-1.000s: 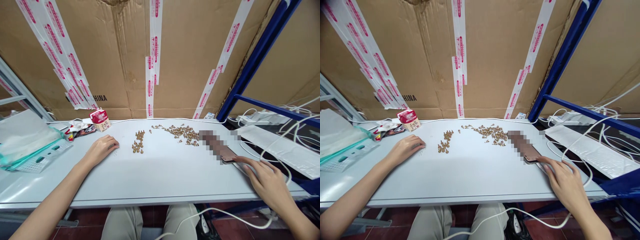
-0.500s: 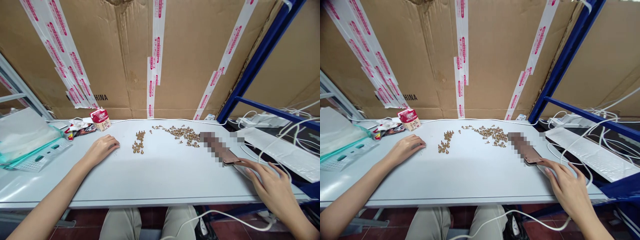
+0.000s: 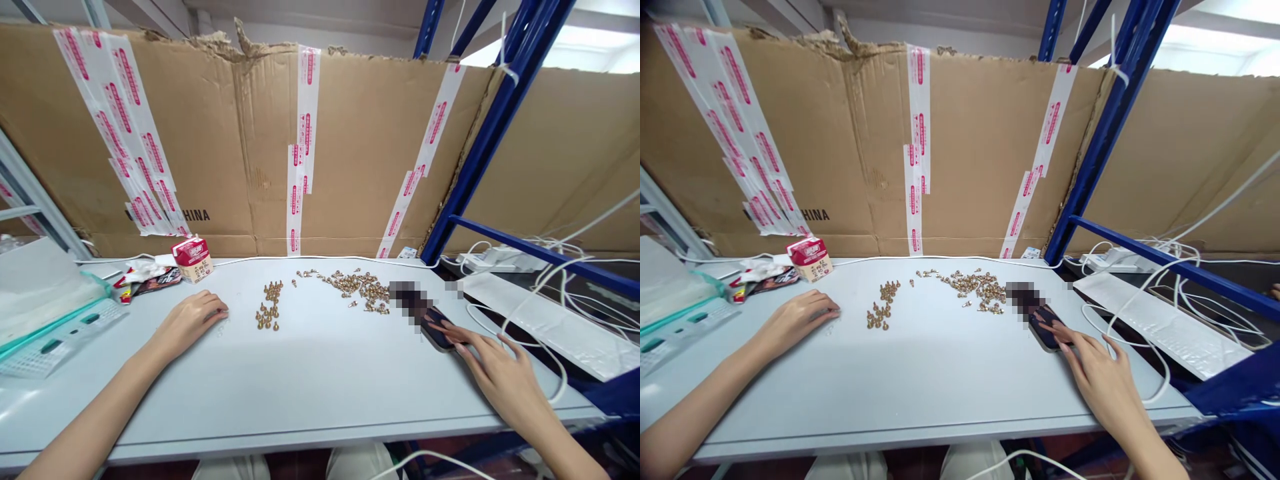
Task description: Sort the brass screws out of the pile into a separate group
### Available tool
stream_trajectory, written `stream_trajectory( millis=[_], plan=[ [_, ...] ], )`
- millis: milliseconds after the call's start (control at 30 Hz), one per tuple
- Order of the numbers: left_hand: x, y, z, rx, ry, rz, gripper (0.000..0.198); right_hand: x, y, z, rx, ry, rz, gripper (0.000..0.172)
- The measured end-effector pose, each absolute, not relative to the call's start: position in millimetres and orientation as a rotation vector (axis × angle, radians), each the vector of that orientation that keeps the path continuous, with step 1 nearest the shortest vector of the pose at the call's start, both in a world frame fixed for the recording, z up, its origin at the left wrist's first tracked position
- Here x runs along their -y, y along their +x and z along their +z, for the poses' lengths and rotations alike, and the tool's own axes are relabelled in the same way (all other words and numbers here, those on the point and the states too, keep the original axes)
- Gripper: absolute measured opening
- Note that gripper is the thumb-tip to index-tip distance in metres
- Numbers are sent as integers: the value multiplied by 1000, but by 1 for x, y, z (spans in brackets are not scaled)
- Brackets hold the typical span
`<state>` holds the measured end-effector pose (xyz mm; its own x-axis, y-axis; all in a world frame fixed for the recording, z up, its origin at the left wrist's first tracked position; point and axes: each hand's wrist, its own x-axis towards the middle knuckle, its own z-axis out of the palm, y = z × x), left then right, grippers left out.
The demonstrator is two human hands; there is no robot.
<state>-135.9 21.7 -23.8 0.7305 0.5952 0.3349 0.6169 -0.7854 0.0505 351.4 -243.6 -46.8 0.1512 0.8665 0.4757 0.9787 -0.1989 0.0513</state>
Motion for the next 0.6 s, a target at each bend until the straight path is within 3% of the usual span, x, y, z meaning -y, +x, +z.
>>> stream_trajectory(
  millis=[600],
  plan=[
    [-21, -136, -22, 984, -2878, -582, 30, 225, 360, -32, 1853, -2166, -413, 37]
  ],
)
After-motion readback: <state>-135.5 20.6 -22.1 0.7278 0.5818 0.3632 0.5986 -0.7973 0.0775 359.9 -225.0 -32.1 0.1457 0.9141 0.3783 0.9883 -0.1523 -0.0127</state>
